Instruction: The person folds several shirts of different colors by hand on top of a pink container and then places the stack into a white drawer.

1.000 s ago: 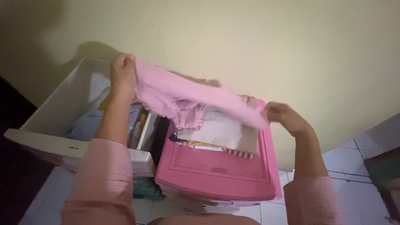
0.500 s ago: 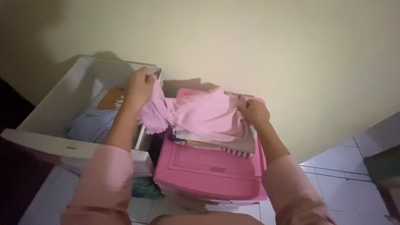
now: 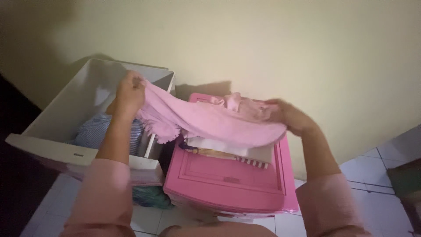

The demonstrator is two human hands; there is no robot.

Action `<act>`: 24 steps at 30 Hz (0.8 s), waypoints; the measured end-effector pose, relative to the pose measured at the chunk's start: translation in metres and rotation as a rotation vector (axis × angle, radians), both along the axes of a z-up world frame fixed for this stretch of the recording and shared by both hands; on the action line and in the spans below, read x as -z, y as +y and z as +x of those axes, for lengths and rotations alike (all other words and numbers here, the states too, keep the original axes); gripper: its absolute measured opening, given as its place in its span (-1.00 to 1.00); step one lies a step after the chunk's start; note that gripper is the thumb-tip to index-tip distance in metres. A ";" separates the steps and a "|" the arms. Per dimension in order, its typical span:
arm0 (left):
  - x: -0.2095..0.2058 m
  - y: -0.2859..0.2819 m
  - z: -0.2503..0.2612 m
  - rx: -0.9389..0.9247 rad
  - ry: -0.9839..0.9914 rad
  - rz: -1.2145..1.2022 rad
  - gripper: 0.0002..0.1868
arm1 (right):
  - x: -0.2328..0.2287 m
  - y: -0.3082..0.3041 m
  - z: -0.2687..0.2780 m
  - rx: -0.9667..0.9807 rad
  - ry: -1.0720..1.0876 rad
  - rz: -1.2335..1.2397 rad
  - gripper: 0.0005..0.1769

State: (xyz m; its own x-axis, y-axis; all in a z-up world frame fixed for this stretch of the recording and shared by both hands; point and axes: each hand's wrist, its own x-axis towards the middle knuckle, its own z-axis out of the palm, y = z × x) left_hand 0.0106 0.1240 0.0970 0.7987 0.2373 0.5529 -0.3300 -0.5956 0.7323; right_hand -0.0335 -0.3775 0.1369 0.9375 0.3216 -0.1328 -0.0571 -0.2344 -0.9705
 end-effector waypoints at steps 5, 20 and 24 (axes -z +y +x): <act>-0.031 -0.009 -0.023 0.026 0.184 -0.252 -0.75 | 0.017 -0.025 0.013 -0.002 -0.159 0.374 -0.35; -0.017 -0.002 -0.019 0.025 0.221 -0.414 -0.73 | 0.044 0.001 0.027 0.014 0.026 0.206 0.00; -0.017 -0.003 -0.024 0.095 0.253 -0.493 -0.75 | 0.037 -0.010 0.040 0.280 -0.113 0.511 -0.11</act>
